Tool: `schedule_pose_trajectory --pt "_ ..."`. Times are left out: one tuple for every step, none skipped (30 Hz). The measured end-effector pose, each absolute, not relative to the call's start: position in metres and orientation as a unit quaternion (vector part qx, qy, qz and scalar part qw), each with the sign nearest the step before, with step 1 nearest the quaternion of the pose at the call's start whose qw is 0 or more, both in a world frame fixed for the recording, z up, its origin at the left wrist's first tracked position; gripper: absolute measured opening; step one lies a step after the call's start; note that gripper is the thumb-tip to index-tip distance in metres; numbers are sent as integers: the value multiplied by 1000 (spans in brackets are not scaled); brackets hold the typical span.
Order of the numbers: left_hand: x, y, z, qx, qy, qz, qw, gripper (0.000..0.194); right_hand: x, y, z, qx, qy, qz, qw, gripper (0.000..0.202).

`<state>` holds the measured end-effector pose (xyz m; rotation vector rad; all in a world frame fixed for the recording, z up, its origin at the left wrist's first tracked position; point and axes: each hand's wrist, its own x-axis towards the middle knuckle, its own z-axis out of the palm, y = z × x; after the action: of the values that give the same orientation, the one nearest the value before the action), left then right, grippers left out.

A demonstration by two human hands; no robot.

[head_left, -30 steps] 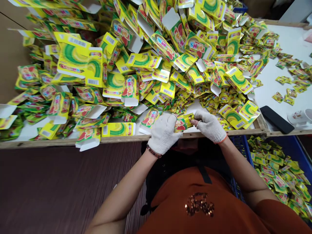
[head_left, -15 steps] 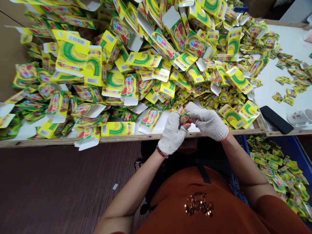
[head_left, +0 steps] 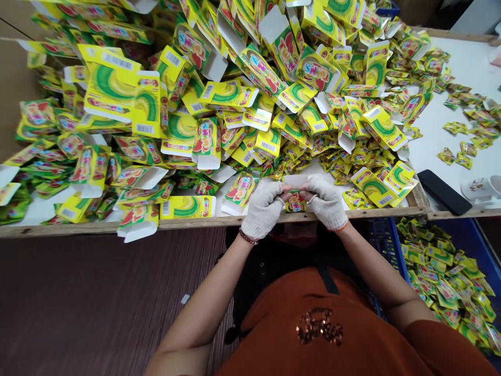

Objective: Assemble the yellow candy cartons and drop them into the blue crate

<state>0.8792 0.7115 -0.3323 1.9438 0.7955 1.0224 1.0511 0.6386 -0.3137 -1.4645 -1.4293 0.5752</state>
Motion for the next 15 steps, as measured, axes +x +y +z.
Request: schedule_pose_trajectory --pt "880 714 -331 760 316 400 402 16 1050 640 -313 -601 -599 232 476 15" --pt "881 716 -329 746 322 402 422 17 1050 642 -312 -602 -601 232 472 16" --pt "883 718 -329 726 324 405 451 20 1049 643 -312 -604 -593 236 477 16" --pt "885 719 -329 702 321 411 485 25 1049 645 -312 -605 -579 244 489 17" --pt "887 720 -330 679 313 417 517 33 1049 646 -313 -605 -565 251 502 23" --pt "888 721 -331 662 303 424 538 39 1050 647 -314 -604 -554 254 512 30" --pt "889 722 -332 659 296 428 543 41 1051 647 -315 -604 -554 251 515 33" --pt "889 722 -334 670 292 431 529 36 1052 647 -316 -603 -565 240 509 31" --pt "888 723 -334 690 290 435 501 29 1053 647 -316 -599 -585 223 499 25" --pt "887 722 -334 713 289 436 467 22 1054 646 -316 -593 -607 204 489 19" --pt "885 722 -333 735 287 434 435 19 1055 646 -315 -584 -626 185 482 16" --pt "883 722 -331 752 283 430 412 18 1056 644 -313 -574 -642 172 478 17" --pt "880 722 -327 764 280 422 400 17 1056 643 -311 -566 -653 164 475 21" --pt "879 721 -324 771 281 413 395 17 1056 643 -309 -562 -661 162 471 24" --pt "877 721 -319 775 287 401 395 18 1055 642 -307 -561 -665 162 466 27"
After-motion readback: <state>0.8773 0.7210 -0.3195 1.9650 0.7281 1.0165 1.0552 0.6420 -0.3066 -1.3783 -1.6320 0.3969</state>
